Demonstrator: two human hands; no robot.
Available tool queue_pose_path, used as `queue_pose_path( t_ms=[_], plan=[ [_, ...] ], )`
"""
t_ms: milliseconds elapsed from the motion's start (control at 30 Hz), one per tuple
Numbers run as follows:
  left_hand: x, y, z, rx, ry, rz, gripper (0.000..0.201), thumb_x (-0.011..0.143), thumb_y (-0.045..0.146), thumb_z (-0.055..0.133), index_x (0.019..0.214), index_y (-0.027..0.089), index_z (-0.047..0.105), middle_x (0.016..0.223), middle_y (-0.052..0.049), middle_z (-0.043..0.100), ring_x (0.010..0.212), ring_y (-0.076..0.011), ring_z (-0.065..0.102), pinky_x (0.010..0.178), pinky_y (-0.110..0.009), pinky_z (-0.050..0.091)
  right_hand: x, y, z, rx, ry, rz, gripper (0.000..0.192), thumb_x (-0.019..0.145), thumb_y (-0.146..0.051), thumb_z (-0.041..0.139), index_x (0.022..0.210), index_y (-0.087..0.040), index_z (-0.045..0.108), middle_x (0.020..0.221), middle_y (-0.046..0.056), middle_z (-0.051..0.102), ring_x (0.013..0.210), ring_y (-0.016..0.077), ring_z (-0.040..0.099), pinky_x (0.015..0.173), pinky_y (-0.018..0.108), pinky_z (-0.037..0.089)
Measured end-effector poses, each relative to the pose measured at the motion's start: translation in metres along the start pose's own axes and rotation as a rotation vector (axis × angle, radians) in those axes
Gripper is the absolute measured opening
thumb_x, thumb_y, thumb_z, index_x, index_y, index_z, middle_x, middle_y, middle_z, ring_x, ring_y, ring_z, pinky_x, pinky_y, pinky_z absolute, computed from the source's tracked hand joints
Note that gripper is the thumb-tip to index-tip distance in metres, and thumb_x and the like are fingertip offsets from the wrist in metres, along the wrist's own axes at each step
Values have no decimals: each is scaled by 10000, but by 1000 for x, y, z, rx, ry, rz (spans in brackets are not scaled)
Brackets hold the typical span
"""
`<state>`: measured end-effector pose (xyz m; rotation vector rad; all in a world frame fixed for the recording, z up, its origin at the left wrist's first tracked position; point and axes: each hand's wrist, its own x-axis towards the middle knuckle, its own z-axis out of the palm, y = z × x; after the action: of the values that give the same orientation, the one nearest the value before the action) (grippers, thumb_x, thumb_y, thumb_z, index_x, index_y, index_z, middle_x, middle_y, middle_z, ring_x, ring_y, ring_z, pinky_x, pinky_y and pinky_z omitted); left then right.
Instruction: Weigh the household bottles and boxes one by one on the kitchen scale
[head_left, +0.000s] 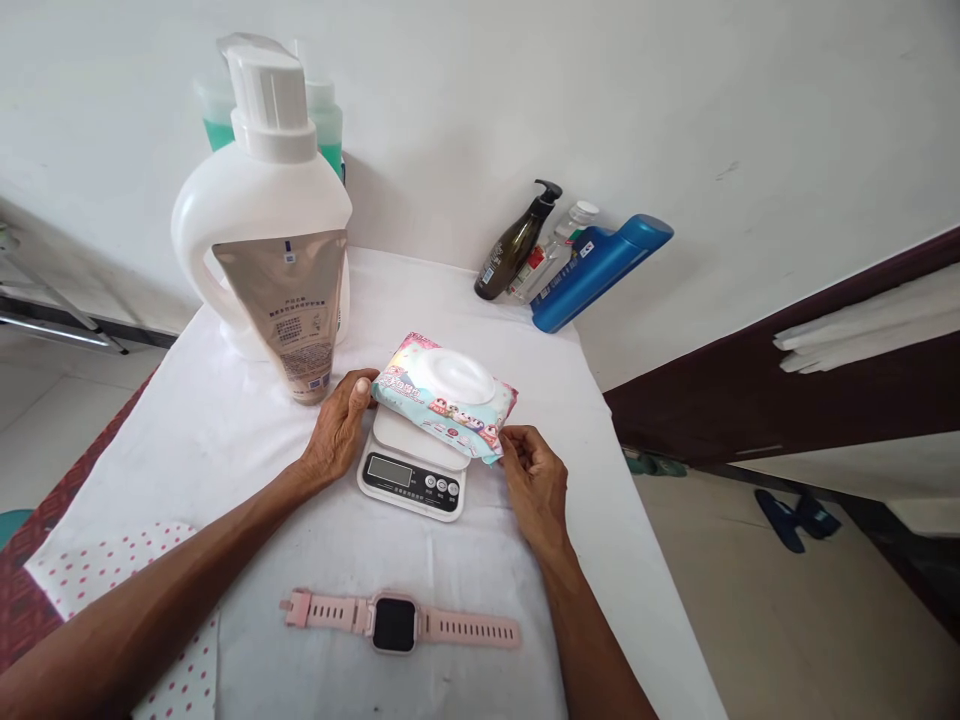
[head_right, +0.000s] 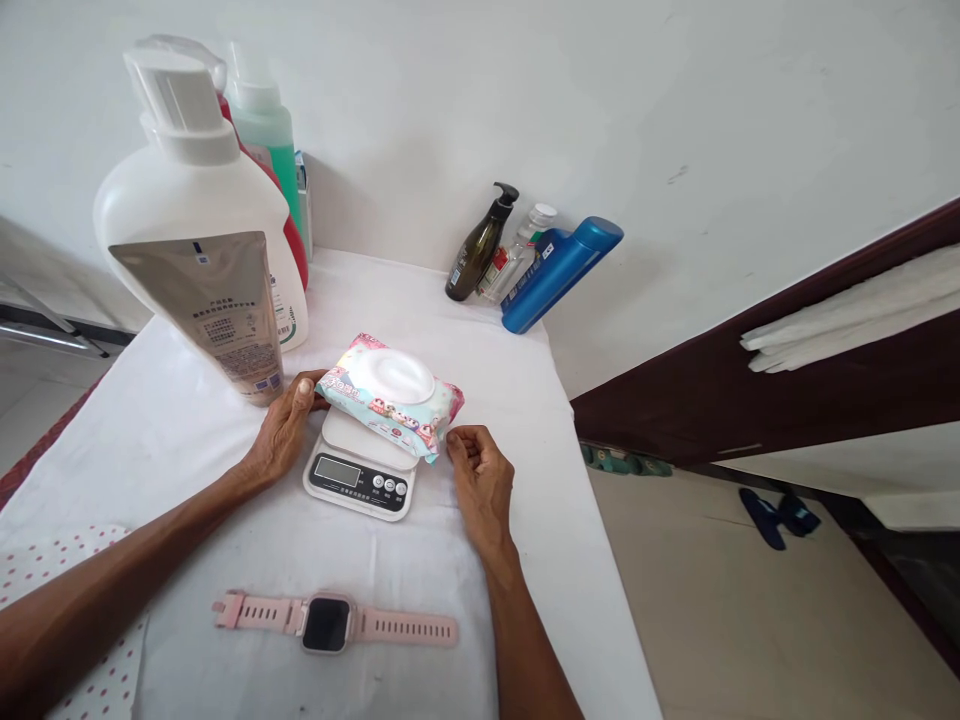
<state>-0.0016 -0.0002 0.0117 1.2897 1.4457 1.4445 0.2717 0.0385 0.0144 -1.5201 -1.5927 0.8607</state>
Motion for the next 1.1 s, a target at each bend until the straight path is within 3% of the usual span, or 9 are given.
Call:
queue_pose_path(
  t_ms=[133,233,367,467,567,733,833,933,1100],
  plan=[
    [1,-4,0,-98,2,-18,584,1090,610,317,1268,199,692,1304,-139,699,1141,-283,682,1054,-442,575,1,3,0,54,-5,13,371,937,-585,670,916,-217,706,834,22,687,737,185,571,680,318,460],
    [3,-8,0,-134,18,-32,498,1078,571,390,1244,192,669,1308,-138,690,1124,-273,691,1044,-433,585,4,2,-4,234,10,47,441,915,-660,682,929,-219,695,829,30,675,759,199,607,670,325,489],
    [4,-9,-1,-128,22,-45,414,1058,508,443,1236,192,642,1268,-134,700,1087,-266,708,1040,-438,581,14,-15,-18,410,8,28,582,841,-729,728,1168,-254,651,1187,109,700,1082,291,684,820,426,593],
    [5,-8,-3,-100,9,-62,398,1044,453,438,1256,179,633,1295,-145,693,1130,-274,702,1054,-449,569,22,-43,-24,261,-80,-73,796,721,-649,877,1369,-316,558,1501,121,578,1380,347,563,1064,537,533],
    [7,-6,-5,-46,-7,-71,383,974,359,474,1262,160,630,1317,-150,692,1166,-285,693,1072,-485,559,30,-73,-21,56,-227,-126,1004,639,-560,956,1494,-356,470,1649,99,446,1491,366,456,1168,575,449],
    [9,-3,-4,5,-8,-74,423,862,249,488,1252,155,622,1304,-150,715,1160,-290,710,1045,-497,578,35,-97,-7,-115,-408,-214,881,661,-484,941,1431,-289,559,1477,87,608,1326,337,586,1078,477,506],
    [8,0,-4,21,-8,-79,452,829,205,487,1260,171,620,1307,-135,730,1132,-284,732,1039,-493,587,32,-99,-3,-180,-387,-221,680,714,-429,887,1315,-262,616,1289,64,698,1104,288,664,869,386,558],
    [8,1,-3,26,-6,-78,480,806,172,485,1266,171,620,1288,-133,740,1130,-280,739,1037,-487,594,31,-100,-4,-186,-313,-181,577,725,-418,859,1233,-242,648,1149,51,731,977,266,664,772,348,534],
    [8,-3,1,-31,24,-74,470,785,129,484,1232,164,628,1175,-124,762,1087,-254,742,1037,-480,597,49,-99,-9,45,-309,-32,474,707,-510,875,1039,-223,696,892,2,701,793,221,628,630,299,468]
  ],
)
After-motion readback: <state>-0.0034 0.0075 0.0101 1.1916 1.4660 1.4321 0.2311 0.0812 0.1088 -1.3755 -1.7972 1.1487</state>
